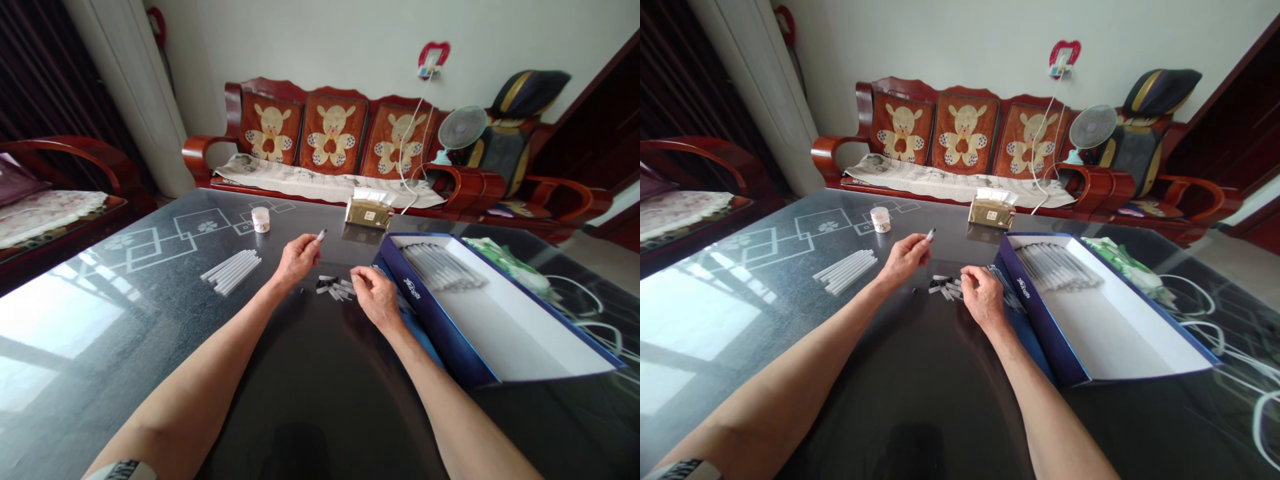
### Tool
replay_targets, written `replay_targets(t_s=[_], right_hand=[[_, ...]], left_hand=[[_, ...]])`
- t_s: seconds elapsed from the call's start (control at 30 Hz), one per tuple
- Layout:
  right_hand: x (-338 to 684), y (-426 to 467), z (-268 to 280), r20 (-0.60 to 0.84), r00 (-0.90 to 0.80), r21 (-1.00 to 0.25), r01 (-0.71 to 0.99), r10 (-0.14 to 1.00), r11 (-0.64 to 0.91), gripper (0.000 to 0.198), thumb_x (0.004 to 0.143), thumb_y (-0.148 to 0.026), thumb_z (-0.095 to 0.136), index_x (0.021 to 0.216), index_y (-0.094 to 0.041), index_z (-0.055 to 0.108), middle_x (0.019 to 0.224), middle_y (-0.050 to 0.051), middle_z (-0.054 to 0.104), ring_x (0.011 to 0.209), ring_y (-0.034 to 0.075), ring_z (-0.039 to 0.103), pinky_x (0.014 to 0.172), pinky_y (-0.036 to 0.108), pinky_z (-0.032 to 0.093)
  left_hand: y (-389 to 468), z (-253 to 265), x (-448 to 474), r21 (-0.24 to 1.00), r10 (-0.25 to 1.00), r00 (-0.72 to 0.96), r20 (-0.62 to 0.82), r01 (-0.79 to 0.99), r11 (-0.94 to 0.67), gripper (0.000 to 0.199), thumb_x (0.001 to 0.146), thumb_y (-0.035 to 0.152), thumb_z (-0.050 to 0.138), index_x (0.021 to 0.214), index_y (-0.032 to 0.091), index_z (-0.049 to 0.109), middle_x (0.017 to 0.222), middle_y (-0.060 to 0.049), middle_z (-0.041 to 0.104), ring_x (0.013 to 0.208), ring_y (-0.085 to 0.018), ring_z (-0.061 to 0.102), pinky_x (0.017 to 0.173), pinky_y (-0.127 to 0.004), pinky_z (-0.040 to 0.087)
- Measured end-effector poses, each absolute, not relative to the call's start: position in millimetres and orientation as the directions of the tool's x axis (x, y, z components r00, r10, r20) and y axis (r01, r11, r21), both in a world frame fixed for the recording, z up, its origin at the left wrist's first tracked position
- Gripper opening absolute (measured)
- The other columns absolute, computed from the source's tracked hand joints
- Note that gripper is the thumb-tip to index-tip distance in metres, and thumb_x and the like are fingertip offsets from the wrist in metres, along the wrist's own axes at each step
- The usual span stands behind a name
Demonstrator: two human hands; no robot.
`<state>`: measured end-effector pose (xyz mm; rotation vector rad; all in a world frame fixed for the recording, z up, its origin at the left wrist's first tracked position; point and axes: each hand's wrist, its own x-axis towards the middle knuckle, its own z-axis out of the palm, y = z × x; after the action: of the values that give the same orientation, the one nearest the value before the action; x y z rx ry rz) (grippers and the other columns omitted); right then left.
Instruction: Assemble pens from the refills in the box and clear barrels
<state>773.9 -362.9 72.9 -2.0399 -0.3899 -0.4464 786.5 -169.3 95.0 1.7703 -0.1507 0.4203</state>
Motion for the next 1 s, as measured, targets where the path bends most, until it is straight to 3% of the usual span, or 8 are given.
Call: replay_targets(t_s=[0.03, 0.1, 0.17, 0.23, 0.43, 0.63, 0.83, 1.0], right_hand=[[777.1, -367.3, 69.5, 0.513, 0.854, -0.714, 0.48, 0.086, -0.51, 0.02, 0.081, -0.035, 0.055, 0.087, -0.022, 0.069, 0.09, 0.006, 0.071, 0.078, 0.019, 0.066, 0.076, 0.032, 0.052], [781.8, -370.9, 63.9, 0.527, 0.846, -0.709, 0.491, 0.082, -0.506, 0.024, 0.084, -0.036, 0.052, 0.093, -0.021, 0.068, 0.093, 0.007, 0.071, 0.08, 0.019, 0.066, 0.076, 0.032, 0.052], [784.5, -368.9, 60.7, 0.501, 0.862, -0.747, 0.475, 0.075, -0.464, 0.028, 0.087, -0.039, 0.048, 0.097, -0.021, 0.068, 0.094, 0.007, 0.072, 0.082, 0.019, 0.066, 0.076, 0.031, 0.052], [785.8, -365.1, 60.0, 0.502, 0.861, -0.749, 0.482, 0.085, -0.455, 0.03, 0.089, -0.041, 0.047, 0.094, -0.021, 0.068, 0.092, 0.007, 0.072, 0.083, 0.019, 0.067, 0.076, 0.03, 0.051], [787.9, -363.4, 61.2, 0.505, 0.857, -0.697, 0.474, 0.101, -0.538, 0.03, 0.087, -0.044, 0.051, 0.082, -0.021, 0.07, 0.081, 0.006, 0.072, 0.074, 0.019, 0.065, 0.072, 0.029, 0.049], [790.0, -364.6, 61.3, 0.389, 0.916, -0.823, 0.391, 0.094, -0.412, 0.03, 0.082, -0.047, 0.057, 0.082, -0.02, 0.07, 0.074, 0.004, 0.072, 0.07, 0.019, 0.065, 0.066, 0.029, 0.05], [793.6, -362.9, 56.5, 0.362, 0.925, -0.882, 0.38, 0.117, -0.277, 0.028, 0.076, -0.039, 0.062, 0.093, -0.018, 0.068, 0.09, 0.006, 0.072, 0.08, 0.019, 0.065, 0.072, 0.03, 0.051], [789.5, -363.2, 61.3, 0.404, 0.91, -0.839, 0.41, 0.095, -0.358, 0.033, 0.076, -0.041, 0.063, 0.1, -0.018, 0.065, 0.097, 0.008, 0.07, 0.08, 0.018, 0.064, 0.072, 0.03, 0.051]], left_hand=[[-167.7, 91.7, 785.7, 0.812, 0.096, 0.88, 0.465, -0.382, -0.442, 0.033, 0.089, 0.045, 0.048, 0.101, 0.019, 0.063, 0.076, -0.003, 0.065, 0.067, -0.013, 0.06, 0.064, -0.024, 0.047], [-168.8, 82.7, 782.8, 0.521, -0.078, 0.8, 0.595, -0.458, -0.72, 0.031, 0.091, 0.041, 0.047, 0.105, 0.021, 0.065, 0.082, -0.004, 0.065, 0.078, -0.015, 0.06, 0.072, -0.025, 0.046], [-173.7, 73.8, 780.2, 0.281, -0.252, 0.756, 0.604, -0.498, -0.82, 0.032, 0.093, 0.041, 0.044, 0.105, 0.022, 0.067, 0.083, -0.005, 0.064, 0.08, -0.016, 0.059, 0.075, -0.027, 0.045], [-179.1, 68.2, 779.4, 0.161, -0.328, 0.737, 0.591, -0.507, -0.847, 0.035, 0.095, 0.042, 0.041, 0.104, 0.022, 0.067, 0.08, -0.005, 0.062, 0.077, -0.016, 0.057, 0.075, -0.028, 0.044], [-184.9, 67.3, 782.2, 0.098, -0.365, 0.722, 0.588, -0.512, -0.854, 0.038, 0.096, 0.043, 0.036, 0.104, 0.023, 0.067, 0.081, -0.005, 0.06, 0.077, -0.017, 0.055, 0.076, -0.03, 0.042], [-184.6, 66.5, 783.7, 0.089, -0.37, 0.722, 0.585, -0.51, -0.855, 0.041, 0.097, 0.047, 0.035, 0.104, 0.023, 0.068, 0.081, -0.006, 0.06, 0.077, -0.017, 0.053, 0.076, -0.03, 0.042], [-184.1, 66.1, 784.5, 0.1, -0.364, 0.727, 0.582, -0.508, -0.855, 0.044, 0.097, 0.047, 0.032, 0.102, 0.023, 0.068, 0.078, -0.005, 0.059, 0.075, -0.016, 0.053, 0.075, -0.03, 0.04], [-184.5, 66.7, 783.4, 0.1, -0.364, 0.728, 0.581, -0.507, -0.856, 0.043, 0.097, 0.047, 0.033, 0.102, 0.022, 0.068, 0.078, -0.005, 0.059, 0.075, -0.016, 0.053, 0.076, -0.03, 0.04]])
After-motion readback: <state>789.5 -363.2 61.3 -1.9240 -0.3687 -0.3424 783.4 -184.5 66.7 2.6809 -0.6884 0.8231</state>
